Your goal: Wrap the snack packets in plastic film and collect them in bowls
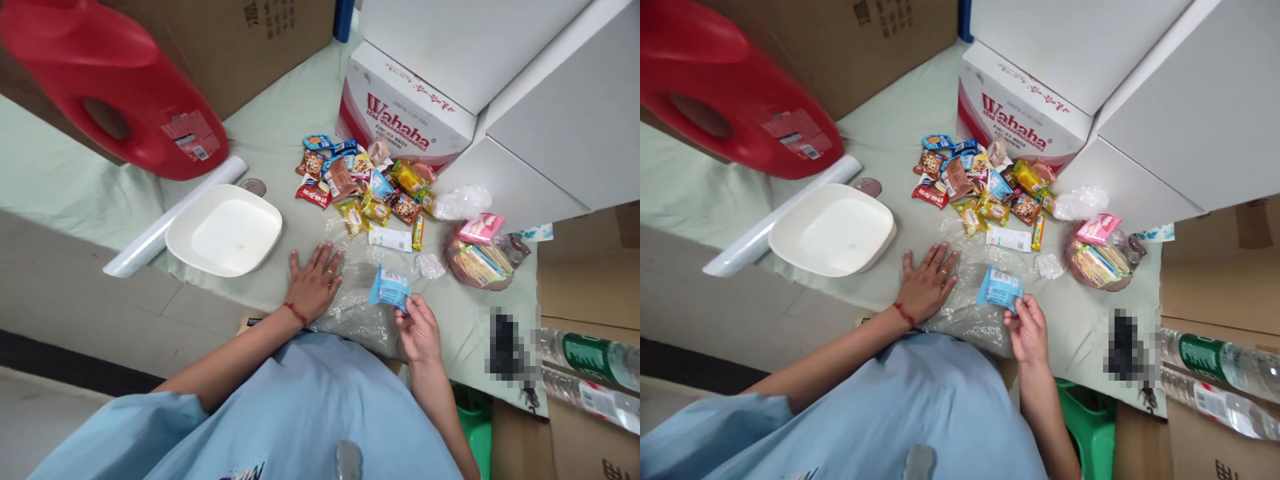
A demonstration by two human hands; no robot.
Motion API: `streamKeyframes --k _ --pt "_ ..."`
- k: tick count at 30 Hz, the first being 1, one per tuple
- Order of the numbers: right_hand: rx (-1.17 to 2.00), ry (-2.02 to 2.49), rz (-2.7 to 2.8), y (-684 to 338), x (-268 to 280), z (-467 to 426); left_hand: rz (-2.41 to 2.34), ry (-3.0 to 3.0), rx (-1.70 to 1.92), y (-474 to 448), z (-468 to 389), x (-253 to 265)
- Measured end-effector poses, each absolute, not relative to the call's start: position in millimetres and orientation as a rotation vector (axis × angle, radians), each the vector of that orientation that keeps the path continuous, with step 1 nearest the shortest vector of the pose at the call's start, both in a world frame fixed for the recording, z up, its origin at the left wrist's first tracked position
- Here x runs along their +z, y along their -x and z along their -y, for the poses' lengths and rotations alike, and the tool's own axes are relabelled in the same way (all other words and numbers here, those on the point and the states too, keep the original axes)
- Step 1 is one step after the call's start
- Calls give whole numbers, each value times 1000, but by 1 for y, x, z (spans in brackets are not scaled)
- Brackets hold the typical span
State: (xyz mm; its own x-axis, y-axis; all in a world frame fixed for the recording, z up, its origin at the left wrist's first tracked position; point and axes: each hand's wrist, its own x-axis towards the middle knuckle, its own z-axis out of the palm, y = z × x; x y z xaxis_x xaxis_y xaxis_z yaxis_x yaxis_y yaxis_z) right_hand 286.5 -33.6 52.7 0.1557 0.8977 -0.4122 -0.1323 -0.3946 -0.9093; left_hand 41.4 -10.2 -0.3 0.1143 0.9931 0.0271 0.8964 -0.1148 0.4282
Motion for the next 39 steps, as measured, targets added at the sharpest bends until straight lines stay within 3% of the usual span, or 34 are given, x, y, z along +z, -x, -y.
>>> streamKeyframes --k 4,11,17,26,33,39 --pt "1409 1598 996 -257 34 16 -1865 -2068 466 -30 11 -2" --pt "623 1652 1944 -269 37 12 -1798 -2152 686 10 17 -5" --pt "683 1608 2604 -248 57 -17 -1710 -2371 499 11 12 -3" --pt "704 1698 2523 -243 61 -17 -1793 -2251 437 10 12 -12" --pt "699 1301 2297 -274 45 26 -1439 -2361 840 47 41 0" --pt "712 1190 2474 -336 28 85 -1138 -2491 530 74 77 3"
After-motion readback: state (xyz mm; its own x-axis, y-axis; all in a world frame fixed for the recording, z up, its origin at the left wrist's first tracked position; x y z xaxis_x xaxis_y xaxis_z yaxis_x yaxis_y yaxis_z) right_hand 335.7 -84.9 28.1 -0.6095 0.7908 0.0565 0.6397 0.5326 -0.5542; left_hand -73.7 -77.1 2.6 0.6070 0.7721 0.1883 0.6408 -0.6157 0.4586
